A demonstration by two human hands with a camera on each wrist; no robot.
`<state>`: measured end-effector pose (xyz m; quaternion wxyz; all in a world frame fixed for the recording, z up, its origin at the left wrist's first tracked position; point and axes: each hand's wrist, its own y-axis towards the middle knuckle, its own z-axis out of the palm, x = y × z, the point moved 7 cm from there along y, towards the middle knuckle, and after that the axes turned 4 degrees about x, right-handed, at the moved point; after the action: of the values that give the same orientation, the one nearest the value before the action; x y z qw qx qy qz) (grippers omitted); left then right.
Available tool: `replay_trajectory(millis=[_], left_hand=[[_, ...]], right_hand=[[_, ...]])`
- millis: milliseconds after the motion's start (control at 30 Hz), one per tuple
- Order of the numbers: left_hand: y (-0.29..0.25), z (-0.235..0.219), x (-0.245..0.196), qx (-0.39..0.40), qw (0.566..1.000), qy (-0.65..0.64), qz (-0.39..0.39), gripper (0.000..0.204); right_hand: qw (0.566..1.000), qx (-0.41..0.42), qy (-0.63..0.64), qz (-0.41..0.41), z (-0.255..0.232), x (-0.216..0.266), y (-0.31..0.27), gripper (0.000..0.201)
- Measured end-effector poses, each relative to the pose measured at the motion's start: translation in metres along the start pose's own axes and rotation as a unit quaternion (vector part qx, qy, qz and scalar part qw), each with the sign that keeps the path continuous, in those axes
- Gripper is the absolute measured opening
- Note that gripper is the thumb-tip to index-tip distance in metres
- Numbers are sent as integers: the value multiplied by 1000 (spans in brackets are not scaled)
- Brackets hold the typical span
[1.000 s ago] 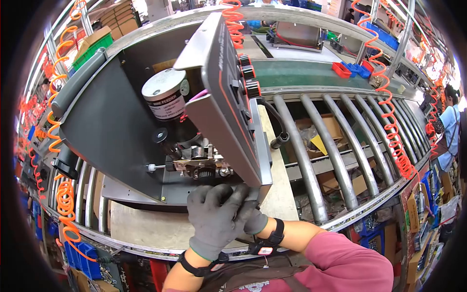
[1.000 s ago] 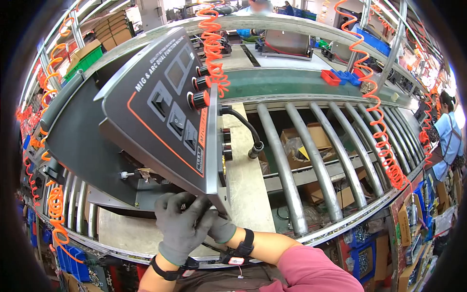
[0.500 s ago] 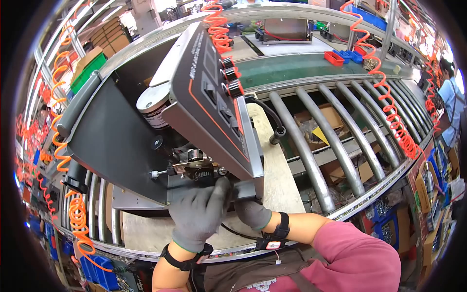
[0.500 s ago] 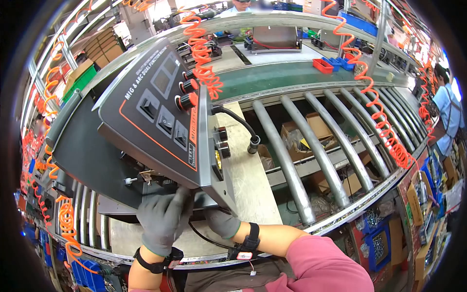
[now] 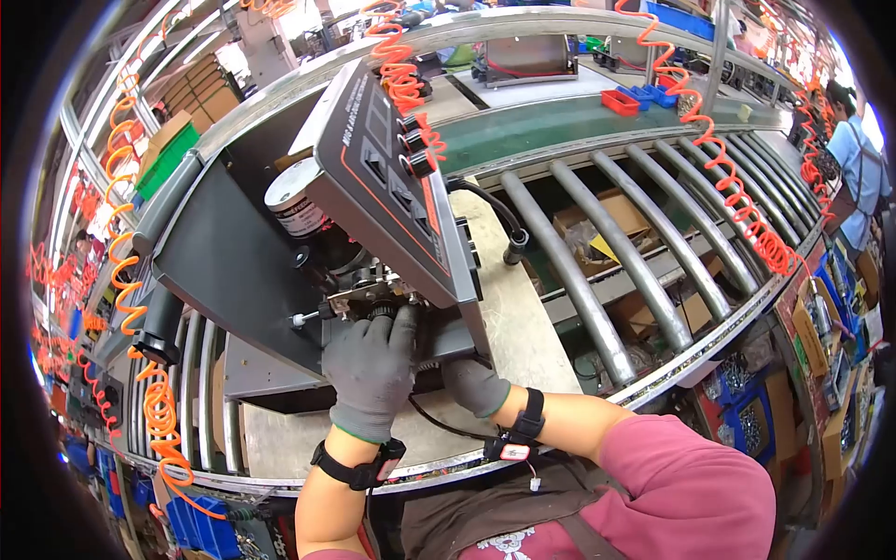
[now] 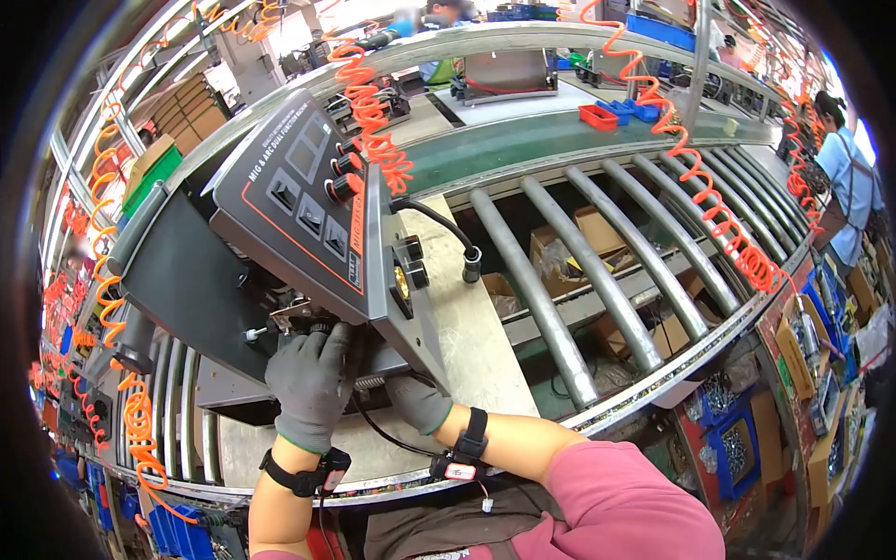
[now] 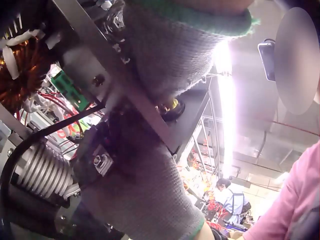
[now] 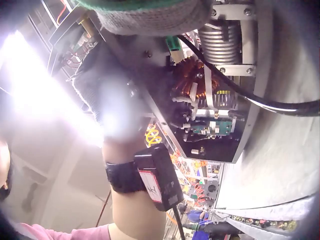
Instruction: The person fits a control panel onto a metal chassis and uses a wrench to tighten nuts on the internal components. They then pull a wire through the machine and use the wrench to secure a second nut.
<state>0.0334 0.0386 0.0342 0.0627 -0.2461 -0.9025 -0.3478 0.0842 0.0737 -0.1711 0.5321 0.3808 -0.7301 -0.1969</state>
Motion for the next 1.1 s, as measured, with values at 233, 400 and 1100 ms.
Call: replay_trajectory(millis=[233,400,1100], left_hand=[[2,0,-1,8,999,5,-37,25],[3,-2,-2,9,999,-11,-51,21],[-2,11,-4,144,988,7,-62,35]], right_hand=[[933,-44,278,223,-34,24,33,17],[905,-115,330,241,-37,28,37,6],[844,-172,421,285,-32,16,39,14]])
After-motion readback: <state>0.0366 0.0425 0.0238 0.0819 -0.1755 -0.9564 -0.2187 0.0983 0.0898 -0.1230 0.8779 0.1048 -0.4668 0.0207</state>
